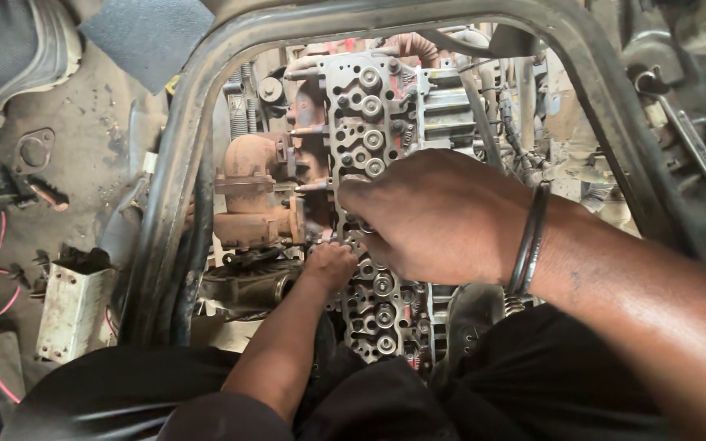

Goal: The person works on an engine cylinder head by hand and using a socket. They insert small metal components into the head and use a socket to secure or position them.

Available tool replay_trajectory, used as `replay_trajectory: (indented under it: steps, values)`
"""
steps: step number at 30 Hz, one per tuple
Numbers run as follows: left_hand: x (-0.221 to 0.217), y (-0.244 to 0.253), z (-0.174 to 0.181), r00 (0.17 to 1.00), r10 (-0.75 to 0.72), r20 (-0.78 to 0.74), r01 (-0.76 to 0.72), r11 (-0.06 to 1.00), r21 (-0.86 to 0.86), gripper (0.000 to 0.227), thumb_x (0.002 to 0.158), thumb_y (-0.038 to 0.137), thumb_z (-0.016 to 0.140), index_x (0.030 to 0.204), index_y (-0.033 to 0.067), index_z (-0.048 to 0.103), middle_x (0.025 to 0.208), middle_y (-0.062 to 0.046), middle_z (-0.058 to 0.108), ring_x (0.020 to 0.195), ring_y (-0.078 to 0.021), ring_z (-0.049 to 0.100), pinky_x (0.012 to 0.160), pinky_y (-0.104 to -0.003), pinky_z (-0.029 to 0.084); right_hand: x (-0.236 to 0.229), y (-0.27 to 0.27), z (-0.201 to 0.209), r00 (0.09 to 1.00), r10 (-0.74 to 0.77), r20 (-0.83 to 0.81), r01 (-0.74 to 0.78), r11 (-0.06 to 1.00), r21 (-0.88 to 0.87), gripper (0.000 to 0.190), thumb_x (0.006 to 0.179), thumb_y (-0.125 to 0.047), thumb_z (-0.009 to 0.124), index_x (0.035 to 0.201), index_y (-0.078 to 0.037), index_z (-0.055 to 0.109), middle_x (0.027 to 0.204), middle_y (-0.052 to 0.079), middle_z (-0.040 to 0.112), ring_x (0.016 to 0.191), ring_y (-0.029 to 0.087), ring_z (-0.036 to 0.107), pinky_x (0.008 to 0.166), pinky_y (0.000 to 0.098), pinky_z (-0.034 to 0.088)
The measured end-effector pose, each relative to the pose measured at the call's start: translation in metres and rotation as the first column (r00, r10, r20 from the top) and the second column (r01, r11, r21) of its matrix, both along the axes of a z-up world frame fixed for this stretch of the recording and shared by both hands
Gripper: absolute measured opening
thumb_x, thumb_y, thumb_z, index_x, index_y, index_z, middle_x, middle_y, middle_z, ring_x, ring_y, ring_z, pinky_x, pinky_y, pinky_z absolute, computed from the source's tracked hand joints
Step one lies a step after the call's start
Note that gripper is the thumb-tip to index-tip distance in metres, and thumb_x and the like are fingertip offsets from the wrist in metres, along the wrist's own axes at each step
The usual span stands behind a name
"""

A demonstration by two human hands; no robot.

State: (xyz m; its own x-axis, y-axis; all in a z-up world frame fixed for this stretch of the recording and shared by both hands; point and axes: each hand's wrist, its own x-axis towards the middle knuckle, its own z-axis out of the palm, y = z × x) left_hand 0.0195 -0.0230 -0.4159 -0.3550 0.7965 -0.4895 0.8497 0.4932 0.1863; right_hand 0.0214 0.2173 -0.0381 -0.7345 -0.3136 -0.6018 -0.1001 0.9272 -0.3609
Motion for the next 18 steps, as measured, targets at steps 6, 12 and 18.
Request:
replay_trajectory:
  steps: [6, 12, 18]
  values:
    - [-0.001, -0.002, -0.002, 1.0, 0.014, -0.003, -0.013, 1.0, 0.026, 0.018, 0.087, 0.018, 0.06, 0.089, 0.0107, 0.076, 0.101, -0.01, 0.075, 0.098, -0.0299, 0.072, 0.086, -0.045, 0.057, 0.003, -0.004, -0.009, 0.992, -0.082, -0.098, 0.065, 0.985, -0.162, 0.039, 0.086, -0.022, 0.069, 0.119, -0.005, 0.056, 0.074, 0.007, 0.063, 0.063, 0.019, 0.066, 0.057, 0.0399, 0.058]
    - [-0.039, 0.003, 0.033, 0.629, 0.773, -0.08, -0.755, 0.633, 0.172, 0.024, 0.104, 0.026, 0.058, 0.102, 0.0065, 0.072, 0.103, -0.02, 0.072, 0.096, -0.0407, 0.068, 0.084, -0.051, 0.054, -0.007, -0.003, 0.003, 1.0, -0.006, -0.007, 0.006, 1.0, -0.024, 0.026, 0.093, -0.024, 0.064, 0.112, -0.007, 0.061, 0.065, 0.007, 0.064, 0.055, 0.017, 0.063, 0.053, 0.0376, 0.057]
    - [-0.055, 0.01, 0.07, 0.637, 0.767, -0.076, -0.771, 0.634, -0.063, 0.025, 0.093, 0.018, 0.061, 0.114, 0.0118, 0.071, 0.115, -0.017, 0.072, 0.109, -0.0364, 0.069, 0.092, -0.047, 0.056, -0.011, -0.014, 0.017, 1.0, 0.011, 0.009, -0.011, 0.999, 0.034, 0.044, 0.098, -0.026, 0.063, 0.135, -0.008, 0.05, 0.065, 0.004, 0.062, 0.054, 0.013, 0.06, 0.051, 0.032, 0.055]
